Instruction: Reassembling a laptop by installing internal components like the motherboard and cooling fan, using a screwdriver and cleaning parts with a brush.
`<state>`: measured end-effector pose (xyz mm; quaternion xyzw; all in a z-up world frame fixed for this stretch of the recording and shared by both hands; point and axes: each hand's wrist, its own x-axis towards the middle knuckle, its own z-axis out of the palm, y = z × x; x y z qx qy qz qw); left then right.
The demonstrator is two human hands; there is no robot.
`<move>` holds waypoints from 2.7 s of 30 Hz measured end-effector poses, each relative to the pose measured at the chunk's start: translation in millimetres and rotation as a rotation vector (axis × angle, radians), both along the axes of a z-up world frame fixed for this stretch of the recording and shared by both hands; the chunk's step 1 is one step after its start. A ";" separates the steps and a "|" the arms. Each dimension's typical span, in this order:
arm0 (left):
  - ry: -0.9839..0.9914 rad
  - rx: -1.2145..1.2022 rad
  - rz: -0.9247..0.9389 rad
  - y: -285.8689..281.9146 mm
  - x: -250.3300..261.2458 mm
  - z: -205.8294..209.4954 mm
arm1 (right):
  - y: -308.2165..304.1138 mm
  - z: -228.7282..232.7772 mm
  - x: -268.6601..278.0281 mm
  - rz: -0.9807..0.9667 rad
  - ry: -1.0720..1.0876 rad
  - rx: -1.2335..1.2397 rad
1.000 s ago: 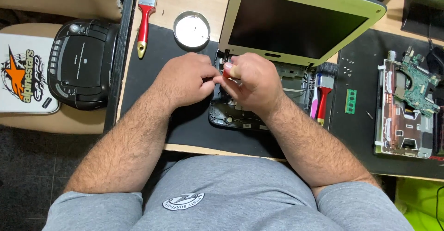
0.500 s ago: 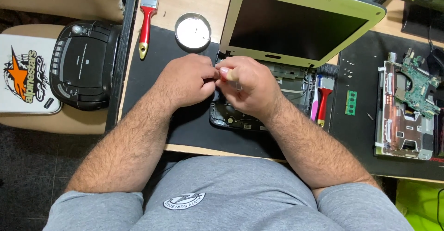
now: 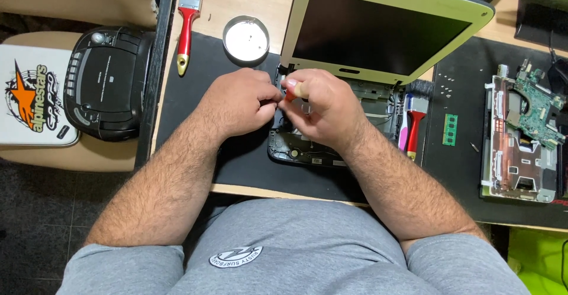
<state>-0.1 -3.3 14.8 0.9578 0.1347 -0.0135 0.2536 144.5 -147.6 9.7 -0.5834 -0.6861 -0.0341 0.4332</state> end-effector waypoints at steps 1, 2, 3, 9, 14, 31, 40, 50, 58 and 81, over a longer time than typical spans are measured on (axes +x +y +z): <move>0.001 0.000 0.000 0.7 0.2 -3.3 | 0.4 -2.9 0.4 0.000 0.001 0.000; -0.003 0.002 0.002 1.4 0.2 -6.6 | 0.7 -5.8 0.5 0.016 -0.009 -0.021; -0.007 0.004 0.003 2.1 0.2 -9.8 | 0.9 -8.7 0.6 0.033 -0.020 -0.041; -0.008 -0.002 0.006 0.5 -0.7 -3.8 | -0.3 -17.8 3.5 -0.001 -0.008 -0.065; -0.018 0.003 0.001 0.6 -1.2 -3.9 | -1.4 -21.7 6.4 -0.002 -0.021 -0.059; 0.112 -0.031 0.019 0.1 5.6 -4.4 | -88.0 68.4 87.6 0.308 0.249 0.464; 0.011 -0.082 0.002 -2.5 3.7 -13.5 | -186.2 9.4 161.6 -0.517 0.116 0.365; -0.274 -0.128 -0.064 -4.1 -1.5 -16.8 | -199.2 -22.9 165.1 -0.730 0.069 0.137; -0.275 -0.140 -0.092 -5.7 -0.6 -12.0 | -198.3 -28.5 167.7 -0.803 0.038 0.019; -0.658 -0.750 -0.040 -8.4 -2.8 -10.0 | -38.3 -17.5 31.0 0.114 1.070 0.433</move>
